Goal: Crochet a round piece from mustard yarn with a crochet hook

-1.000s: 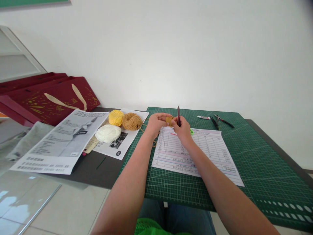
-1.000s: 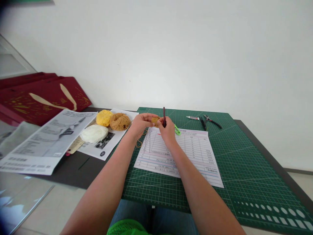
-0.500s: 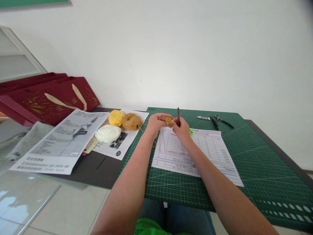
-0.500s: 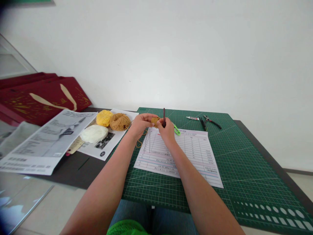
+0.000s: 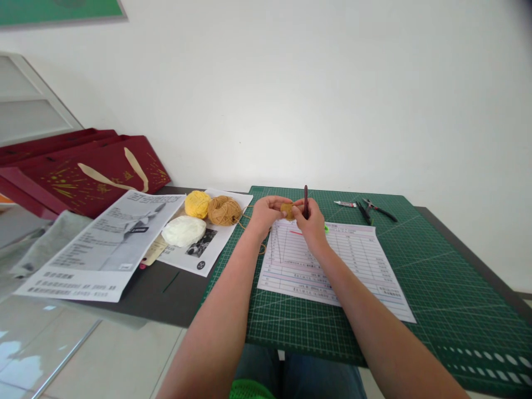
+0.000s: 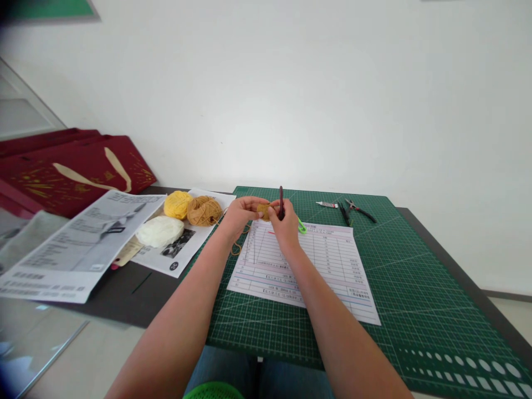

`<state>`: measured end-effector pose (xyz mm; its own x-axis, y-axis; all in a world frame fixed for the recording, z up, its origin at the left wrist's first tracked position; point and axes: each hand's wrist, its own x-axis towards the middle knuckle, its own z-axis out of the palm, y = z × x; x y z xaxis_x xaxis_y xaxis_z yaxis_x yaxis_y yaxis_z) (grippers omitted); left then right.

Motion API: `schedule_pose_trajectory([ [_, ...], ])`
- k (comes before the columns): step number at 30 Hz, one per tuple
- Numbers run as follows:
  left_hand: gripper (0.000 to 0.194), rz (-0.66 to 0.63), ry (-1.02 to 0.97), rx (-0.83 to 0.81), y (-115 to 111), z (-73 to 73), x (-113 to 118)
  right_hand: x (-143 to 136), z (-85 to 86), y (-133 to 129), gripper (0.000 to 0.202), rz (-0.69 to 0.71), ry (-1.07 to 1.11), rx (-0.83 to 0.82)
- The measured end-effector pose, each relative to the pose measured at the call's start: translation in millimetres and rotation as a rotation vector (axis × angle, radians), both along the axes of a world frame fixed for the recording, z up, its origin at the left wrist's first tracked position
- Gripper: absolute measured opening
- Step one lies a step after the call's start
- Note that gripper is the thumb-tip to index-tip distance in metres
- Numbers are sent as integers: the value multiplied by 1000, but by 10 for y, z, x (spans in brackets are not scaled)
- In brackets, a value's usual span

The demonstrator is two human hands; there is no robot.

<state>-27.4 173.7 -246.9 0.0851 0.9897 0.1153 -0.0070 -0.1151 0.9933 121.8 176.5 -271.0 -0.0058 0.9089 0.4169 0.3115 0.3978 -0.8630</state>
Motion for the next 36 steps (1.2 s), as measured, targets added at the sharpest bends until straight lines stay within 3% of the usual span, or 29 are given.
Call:
schedule_pose_trajectory([
  [5, 25, 8, 25, 27, 43, -38, 26, 5, 34, -18, 22, -21, -80, 59],
  [10, 26, -14, 42, 49, -20, 13, 14, 7, -4, 16, 23, -33, -103, 75],
  [20, 32, 104, 97, 100, -48, 18, 70, -43, -29, 40, 24, 61, -51, -84],
  [31, 33, 276, 173, 171, -6, 23, 43, -67, -3, 38, 29, 334, 372, -344],
  [36, 33, 333, 133, 188, -9, 9, 14, -29, 69, 40, 28, 409, 625, -356],
])
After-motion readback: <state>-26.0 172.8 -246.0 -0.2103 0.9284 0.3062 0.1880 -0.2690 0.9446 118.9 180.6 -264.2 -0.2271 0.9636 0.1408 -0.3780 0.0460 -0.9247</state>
